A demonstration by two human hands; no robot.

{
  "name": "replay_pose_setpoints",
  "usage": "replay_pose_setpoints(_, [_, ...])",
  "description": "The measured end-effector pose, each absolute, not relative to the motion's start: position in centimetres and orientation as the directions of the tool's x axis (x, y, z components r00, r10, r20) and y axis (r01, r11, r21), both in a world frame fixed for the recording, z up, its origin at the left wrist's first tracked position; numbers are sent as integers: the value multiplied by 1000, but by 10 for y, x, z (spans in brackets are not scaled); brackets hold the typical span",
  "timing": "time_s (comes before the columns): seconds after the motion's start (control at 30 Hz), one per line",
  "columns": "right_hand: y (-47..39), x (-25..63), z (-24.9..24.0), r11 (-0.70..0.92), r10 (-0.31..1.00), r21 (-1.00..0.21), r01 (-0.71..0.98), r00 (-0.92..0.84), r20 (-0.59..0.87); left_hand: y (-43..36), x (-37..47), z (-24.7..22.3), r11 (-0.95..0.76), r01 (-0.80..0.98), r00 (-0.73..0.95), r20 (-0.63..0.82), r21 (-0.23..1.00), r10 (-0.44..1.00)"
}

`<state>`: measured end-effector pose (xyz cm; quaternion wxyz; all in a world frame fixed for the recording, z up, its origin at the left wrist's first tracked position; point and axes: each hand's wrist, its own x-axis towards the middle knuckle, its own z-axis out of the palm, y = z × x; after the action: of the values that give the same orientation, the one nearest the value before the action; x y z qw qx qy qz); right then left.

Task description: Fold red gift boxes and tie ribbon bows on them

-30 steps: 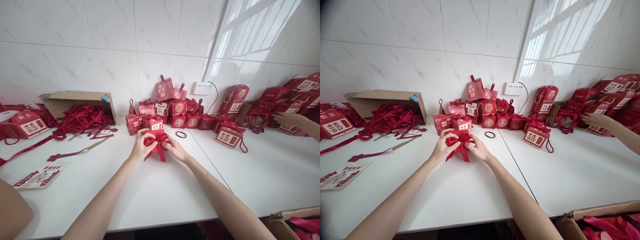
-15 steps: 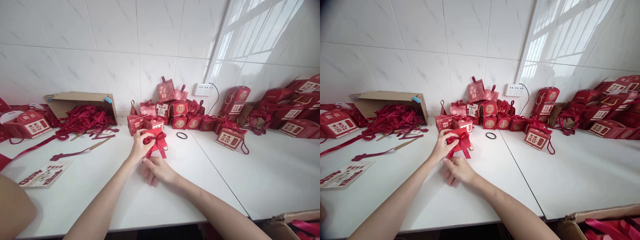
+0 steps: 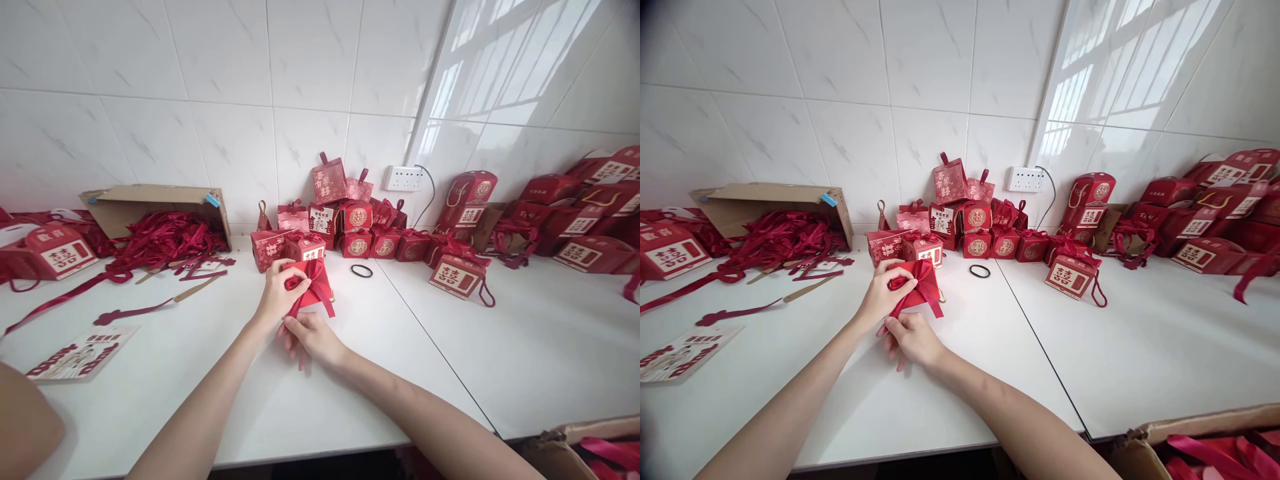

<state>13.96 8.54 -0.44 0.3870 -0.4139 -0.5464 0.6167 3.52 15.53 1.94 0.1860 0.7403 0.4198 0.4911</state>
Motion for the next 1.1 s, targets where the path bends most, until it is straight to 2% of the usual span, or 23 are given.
replay_pose_setpoints(0.2, [84, 144, -4, -62, 910, -998, 0, -412, -57, 155, 35, 21, -582, 434, 164, 576, 688, 801])
replay_pose_setpoints(0.4, [83, 144, -4, -55, 865, -995, 86, -493, -90, 158, 33, 22, -564, 446, 178, 548, 695, 817])
replay_pose_setpoints(0.53, [89, 167, 18, -60, 847, -984, 167, -513, -138, 162, 31, 20, -582, 413, 201, 554, 700, 808])
replay_pose_setpoints(0.77, [103, 223, 42, -166, 891, -841, 516, -287, -352, 164, 28, 19, -568, 386, 232, 519, 727, 823])
replay_pose_setpoints(0.83, [106, 227, 36, -165, 877, -851, 499, -320, -358, 164, 28, 19, -567, 381, 232, 518, 730, 824])
replay_pose_setpoints(0.97, [112, 226, 24, -97, 876, -927, 362, -411, -252, 164, 27, 20, -561, 383, 227, 514, 734, 827])
replay_pose_setpoints(1.1, [115, 229, 23, -67, 877, -928, 368, -421, -231, 164, 28, 20, -544, 387, 222, 497, 744, 839])
